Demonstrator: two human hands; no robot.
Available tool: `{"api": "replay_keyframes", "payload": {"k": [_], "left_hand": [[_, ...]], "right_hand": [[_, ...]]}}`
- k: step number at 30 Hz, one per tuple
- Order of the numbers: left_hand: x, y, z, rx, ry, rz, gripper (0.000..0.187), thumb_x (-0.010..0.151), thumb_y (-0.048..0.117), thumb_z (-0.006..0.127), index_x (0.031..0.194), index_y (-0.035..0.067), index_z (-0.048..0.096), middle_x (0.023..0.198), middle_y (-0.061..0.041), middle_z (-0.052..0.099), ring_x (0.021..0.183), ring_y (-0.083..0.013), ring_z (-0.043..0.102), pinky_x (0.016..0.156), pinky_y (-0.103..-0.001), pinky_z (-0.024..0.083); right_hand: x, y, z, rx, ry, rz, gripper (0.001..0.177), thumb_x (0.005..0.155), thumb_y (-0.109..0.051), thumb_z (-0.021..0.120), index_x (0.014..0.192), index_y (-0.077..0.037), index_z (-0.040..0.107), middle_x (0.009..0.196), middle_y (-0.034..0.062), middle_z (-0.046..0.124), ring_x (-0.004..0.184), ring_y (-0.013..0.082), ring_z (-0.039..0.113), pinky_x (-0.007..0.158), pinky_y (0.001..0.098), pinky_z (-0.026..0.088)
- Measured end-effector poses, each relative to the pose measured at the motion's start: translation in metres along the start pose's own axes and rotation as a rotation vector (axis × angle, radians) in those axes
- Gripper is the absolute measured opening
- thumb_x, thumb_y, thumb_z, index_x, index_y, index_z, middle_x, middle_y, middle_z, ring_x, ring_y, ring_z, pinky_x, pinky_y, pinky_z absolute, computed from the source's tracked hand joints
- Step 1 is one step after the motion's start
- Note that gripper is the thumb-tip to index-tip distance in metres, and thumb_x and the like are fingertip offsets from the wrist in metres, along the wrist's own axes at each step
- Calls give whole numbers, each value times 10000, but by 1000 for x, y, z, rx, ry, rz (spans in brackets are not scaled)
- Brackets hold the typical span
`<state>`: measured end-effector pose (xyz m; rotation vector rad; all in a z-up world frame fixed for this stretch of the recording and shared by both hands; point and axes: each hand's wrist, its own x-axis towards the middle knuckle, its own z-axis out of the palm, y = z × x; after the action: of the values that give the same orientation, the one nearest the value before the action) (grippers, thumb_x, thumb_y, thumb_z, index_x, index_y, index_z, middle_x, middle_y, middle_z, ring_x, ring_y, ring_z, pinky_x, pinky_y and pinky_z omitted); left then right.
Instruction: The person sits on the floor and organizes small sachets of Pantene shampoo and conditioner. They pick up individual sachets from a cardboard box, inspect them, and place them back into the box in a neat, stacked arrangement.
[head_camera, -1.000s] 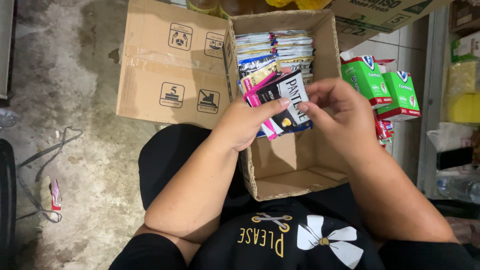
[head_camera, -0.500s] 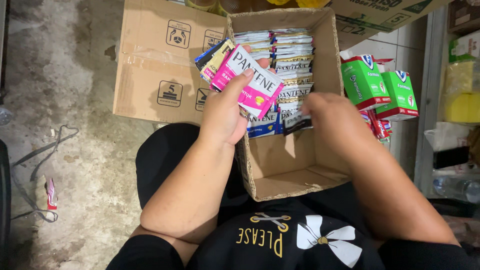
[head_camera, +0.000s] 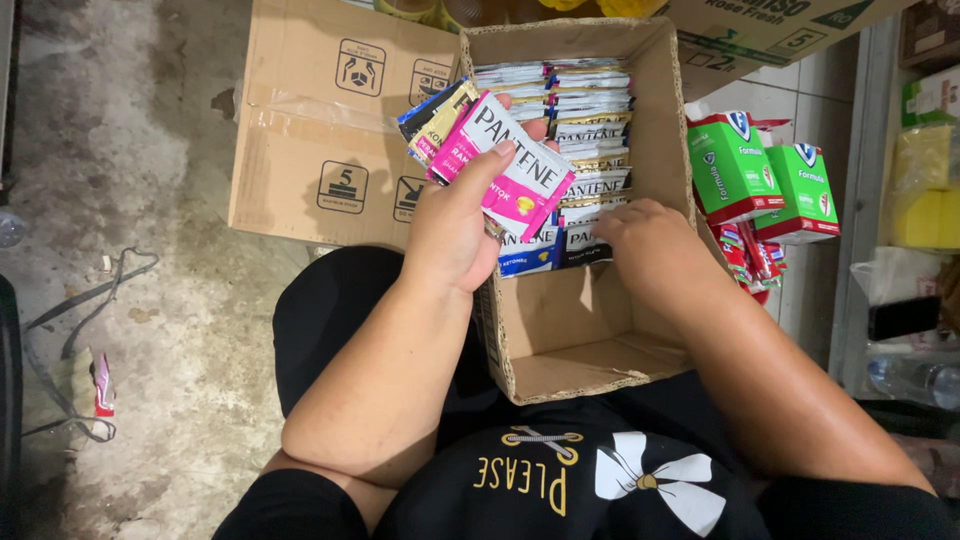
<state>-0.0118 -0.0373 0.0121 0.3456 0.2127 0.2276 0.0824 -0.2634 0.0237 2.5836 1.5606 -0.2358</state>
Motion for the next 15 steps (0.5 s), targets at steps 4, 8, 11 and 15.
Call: {"api": "replay_keyframes", "payload": {"k": [4,8,11,15], "left_hand": [[0,0,0,-5,14,-4,511,995,22,569,1490,18,443,1324,-243,635,1240,-383,641,1037,-536,567],[0,-1,0,-1,8,-2,504,996,22,569,1485,15,446,1315,-242,637,1228,-387,644,1022,-547,573],[0,-1,-1,-8,3,-1,501,998,21,571,1484,14,447,1314,-244,637,1227,-388,646,1022,-548,576],[0,-1,0,-15,-9,4,502,997,15,574,1483,16,449,1304,-246,638,1222,-388,646,1012,-550,577]], "right_hand": [[-9,-15,-19,-33,-42,75,421,752,-56,599,1154,-94,720,1212,149,687,1091,353,646,919,444,512],[-8,-23,-25,42,-333,200,429,868,-87,569,1276,-169,673,1234,117,666,1097,334,654,938,445,519],[-7,-27,-13,103,-351,208,426,896,-116,556,1308,-175,646,1229,123,671,1100,337,660,924,458,522],[-6,-25,-3,101,-344,213,431,927,-117,524,1343,-173,618,1196,146,684,1088,340,666,928,460,522]]}}
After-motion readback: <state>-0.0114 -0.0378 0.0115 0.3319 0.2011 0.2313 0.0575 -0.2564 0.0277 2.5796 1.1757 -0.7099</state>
